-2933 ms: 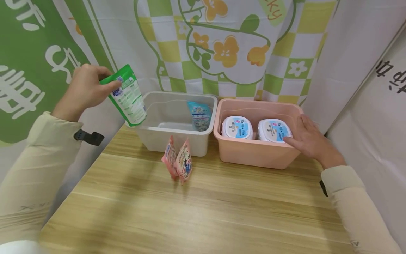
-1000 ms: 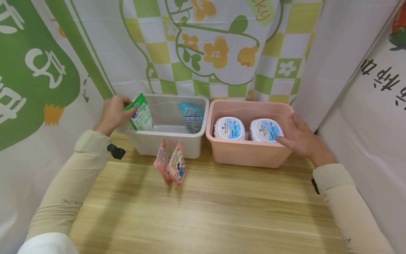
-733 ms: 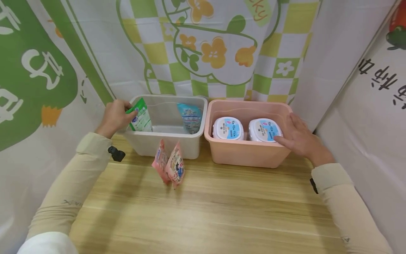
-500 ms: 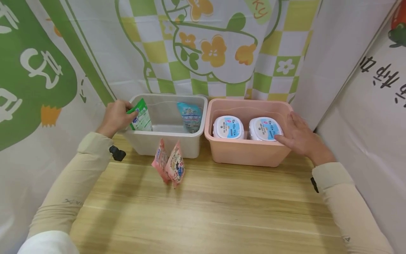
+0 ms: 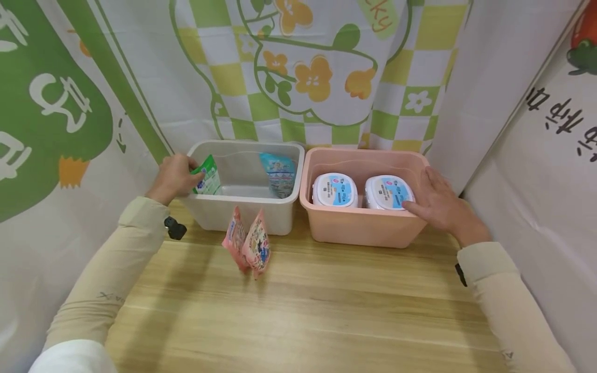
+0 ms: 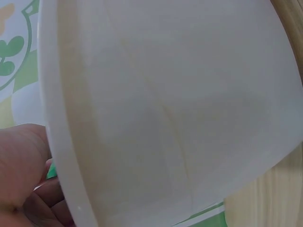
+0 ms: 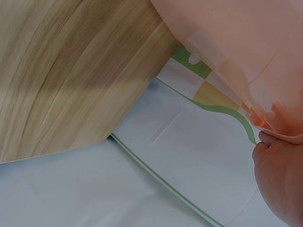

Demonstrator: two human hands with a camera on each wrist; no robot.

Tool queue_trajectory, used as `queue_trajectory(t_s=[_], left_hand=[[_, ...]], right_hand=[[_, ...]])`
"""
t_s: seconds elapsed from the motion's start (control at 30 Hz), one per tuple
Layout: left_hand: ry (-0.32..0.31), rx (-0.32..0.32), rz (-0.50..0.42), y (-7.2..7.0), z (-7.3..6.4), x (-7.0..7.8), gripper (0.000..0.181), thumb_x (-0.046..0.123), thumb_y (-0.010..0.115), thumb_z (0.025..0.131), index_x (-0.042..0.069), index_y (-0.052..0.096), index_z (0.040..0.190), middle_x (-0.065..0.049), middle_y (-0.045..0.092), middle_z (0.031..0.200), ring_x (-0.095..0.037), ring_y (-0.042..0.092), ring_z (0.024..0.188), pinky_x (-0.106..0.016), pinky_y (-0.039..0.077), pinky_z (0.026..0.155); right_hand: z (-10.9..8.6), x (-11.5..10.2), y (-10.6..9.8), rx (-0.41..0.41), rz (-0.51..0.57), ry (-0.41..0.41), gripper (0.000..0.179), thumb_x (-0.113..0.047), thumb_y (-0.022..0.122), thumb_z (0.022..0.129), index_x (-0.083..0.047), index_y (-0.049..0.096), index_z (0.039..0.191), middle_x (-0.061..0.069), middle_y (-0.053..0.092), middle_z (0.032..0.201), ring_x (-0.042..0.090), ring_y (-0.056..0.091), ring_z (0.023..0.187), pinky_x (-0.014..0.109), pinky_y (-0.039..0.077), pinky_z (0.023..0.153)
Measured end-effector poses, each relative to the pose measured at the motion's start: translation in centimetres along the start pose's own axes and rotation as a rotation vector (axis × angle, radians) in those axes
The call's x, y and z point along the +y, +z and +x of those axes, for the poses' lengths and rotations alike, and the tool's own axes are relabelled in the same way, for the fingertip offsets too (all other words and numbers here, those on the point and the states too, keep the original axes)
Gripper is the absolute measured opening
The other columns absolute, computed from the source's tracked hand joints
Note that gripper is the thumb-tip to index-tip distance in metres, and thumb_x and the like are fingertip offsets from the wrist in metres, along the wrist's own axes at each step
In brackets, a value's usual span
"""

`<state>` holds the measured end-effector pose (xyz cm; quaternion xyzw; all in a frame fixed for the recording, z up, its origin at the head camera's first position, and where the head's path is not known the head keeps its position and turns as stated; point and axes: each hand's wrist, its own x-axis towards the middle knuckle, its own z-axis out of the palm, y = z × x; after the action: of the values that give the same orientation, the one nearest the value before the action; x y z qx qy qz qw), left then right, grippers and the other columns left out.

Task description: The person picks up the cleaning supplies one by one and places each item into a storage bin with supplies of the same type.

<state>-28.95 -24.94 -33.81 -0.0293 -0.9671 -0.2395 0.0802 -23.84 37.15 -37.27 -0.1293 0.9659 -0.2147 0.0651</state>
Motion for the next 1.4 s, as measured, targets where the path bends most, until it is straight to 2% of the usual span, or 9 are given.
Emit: queue_trajectory(t_s=[0.13,0.4,0.67,0.87,1.13,1.27,1.4], left_hand=[[-0.007,-0.012,0.008,0.4,0.0,-0.2,0.025,0.013,0.069,0.098,-0.009,0.076,0.107,-0.03,0.074,0.109,-0.042,0.062,0.1,-0.062,0.05,0.098],[0.026,-0.007,0.041,0.9,0.4,-0.5,0.023,0.011,0.069,0.096,-0.01,0.077,0.102,-0.03,0.075,0.107,-0.046,0.062,0.105,-0.07,0.037,0.112],[-0.005,-0.018,0.047,1.3,0.4,-0.4,0.026,0.011,0.068,0.096,-0.011,0.076,0.106,-0.031,0.075,0.11,-0.048,0.063,0.109,-0.068,0.039,0.111],[-0.005,-0.009,0.053,1.4,0.3,-0.2,0.024,0.012,0.068,0.096,-0.01,0.076,0.101,-0.029,0.075,0.106,-0.045,0.061,0.105,-0.069,0.038,0.111],[-0.028,-0.019,0.051,1.7,0.3,-0.2,0.025,0.013,0.068,0.097,-0.01,0.076,0.104,-0.029,0.075,0.107,-0.044,0.061,0.103,-0.066,0.043,0.104],[-0.035,-0.032,0.047,1.8,0.4,-0.3,0.026,0.013,0.068,0.097,-0.01,0.076,0.105,-0.029,0.075,0.108,-0.045,0.061,0.105,-0.067,0.042,0.106],[-0.013,-0.039,0.057,1.8,0.5,-0.3,0.023,0.013,0.07,0.096,-0.01,0.076,0.095,-0.026,0.075,0.097,-0.041,0.06,0.097,-0.065,0.043,0.103]], right_hand=[[-0.1,0.0,0.1,0.001,-0.009,0.001,0.108,-0.058,0.052,0.105,-0.001,-0.019,0.163,0.017,-0.029,0.173,0.048,-0.02,0.161,0.073,-0.002,0.127],[0.1,0.1,0.1,0.003,-0.029,0.0,0.106,-0.059,0.049,0.106,-0.001,-0.019,0.163,0.016,-0.029,0.173,0.046,-0.02,0.161,0.072,-0.002,0.127],[0.1,-0.1,-0.1,0.002,-0.026,0.01,0.107,-0.06,0.049,0.105,-0.002,-0.019,0.163,0.015,-0.029,0.173,0.047,-0.02,0.161,0.074,-0.001,0.127],[0.0,-0.2,-0.1,-0.003,-0.023,0.013,0.107,-0.06,0.049,0.105,-0.002,-0.02,0.163,0.014,-0.03,0.173,0.047,-0.022,0.161,0.075,-0.001,0.126],[-0.1,-0.2,-0.1,-0.009,-0.032,0.02,0.108,-0.061,0.049,0.105,-0.002,-0.02,0.163,0.014,-0.03,0.173,0.047,-0.021,0.161,0.075,-0.001,0.125],[-0.1,-0.1,-0.1,-0.012,-0.034,0.022,0.108,-0.061,0.048,0.105,-0.002,-0.02,0.163,0.014,-0.03,0.173,0.047,-0.021,0.161,0.076,-0.001,0.125],[-0.1,0.0,-0.1,-0.001,-0.023,0.013,0.106,-0.059,0.049,0.106,-0.001,-0.019,0.163,0.015,-0.03,0.173,0.047,-0.02,0.161,0.074,-0.001,0.126]])
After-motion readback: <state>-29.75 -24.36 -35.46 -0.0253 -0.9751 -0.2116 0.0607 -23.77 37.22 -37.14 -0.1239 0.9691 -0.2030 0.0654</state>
